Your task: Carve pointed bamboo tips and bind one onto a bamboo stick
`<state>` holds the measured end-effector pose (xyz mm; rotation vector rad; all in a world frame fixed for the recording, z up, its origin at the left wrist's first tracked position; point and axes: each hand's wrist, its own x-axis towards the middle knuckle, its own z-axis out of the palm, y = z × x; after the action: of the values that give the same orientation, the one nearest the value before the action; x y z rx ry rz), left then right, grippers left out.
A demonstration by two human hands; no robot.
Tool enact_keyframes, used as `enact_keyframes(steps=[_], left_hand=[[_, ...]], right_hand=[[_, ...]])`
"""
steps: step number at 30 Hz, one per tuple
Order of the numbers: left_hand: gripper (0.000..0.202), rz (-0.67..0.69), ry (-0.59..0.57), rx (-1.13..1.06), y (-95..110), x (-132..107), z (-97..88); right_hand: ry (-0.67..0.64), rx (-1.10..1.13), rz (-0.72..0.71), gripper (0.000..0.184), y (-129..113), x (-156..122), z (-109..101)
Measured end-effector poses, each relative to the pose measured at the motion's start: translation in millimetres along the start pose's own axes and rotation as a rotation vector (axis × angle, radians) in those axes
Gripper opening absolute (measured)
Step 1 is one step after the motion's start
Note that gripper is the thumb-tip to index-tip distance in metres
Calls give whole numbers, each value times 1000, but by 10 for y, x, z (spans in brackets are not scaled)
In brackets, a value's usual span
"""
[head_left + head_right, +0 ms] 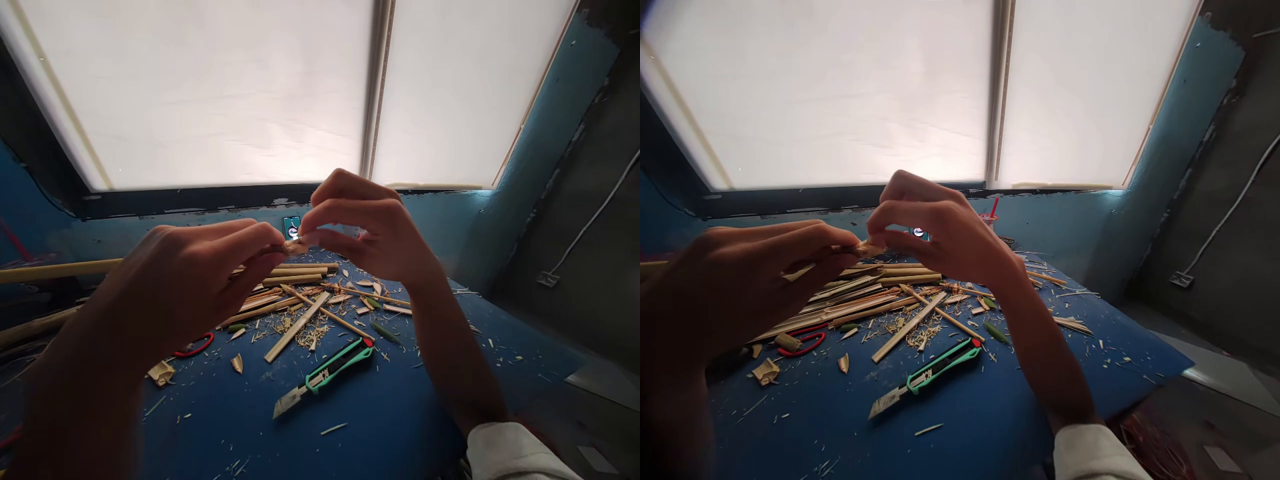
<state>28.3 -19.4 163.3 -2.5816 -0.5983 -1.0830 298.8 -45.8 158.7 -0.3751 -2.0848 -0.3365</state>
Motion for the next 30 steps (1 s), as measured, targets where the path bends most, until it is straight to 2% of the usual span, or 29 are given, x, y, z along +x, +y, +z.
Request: enact_keyframes(steps=[3, 7, 14, 19, 23, 26, 30], left_hand=[[12, 162, -23, 112, -34, 17, -4], [11, 140, -56, 49, -75, 45, 18], [17, 80, -40, 6, -20, 71, -3], [15, 84, 31, 49, 70, 71, -32], [18, 78, 46, 89, 101, 57, -59], [17, 105, 52, 113, 67, 45, -76], [25, 216, 147, 107, -11, 47, -49]], right_hand=[[-42, 146, 131, 20, 7, -8, -67], [-83, 202, 210, 20, 12, -22, -73], [13, 178, 150, 1, 6, 12, 41], [51, 79, 37, 13, -23, 9, 48], [111, 50, 34, 10, -67, 19, 67], [121, 50, 37, 7, -78, 32, 103], [108, 37, 6, 13, -51, 37, 169]])
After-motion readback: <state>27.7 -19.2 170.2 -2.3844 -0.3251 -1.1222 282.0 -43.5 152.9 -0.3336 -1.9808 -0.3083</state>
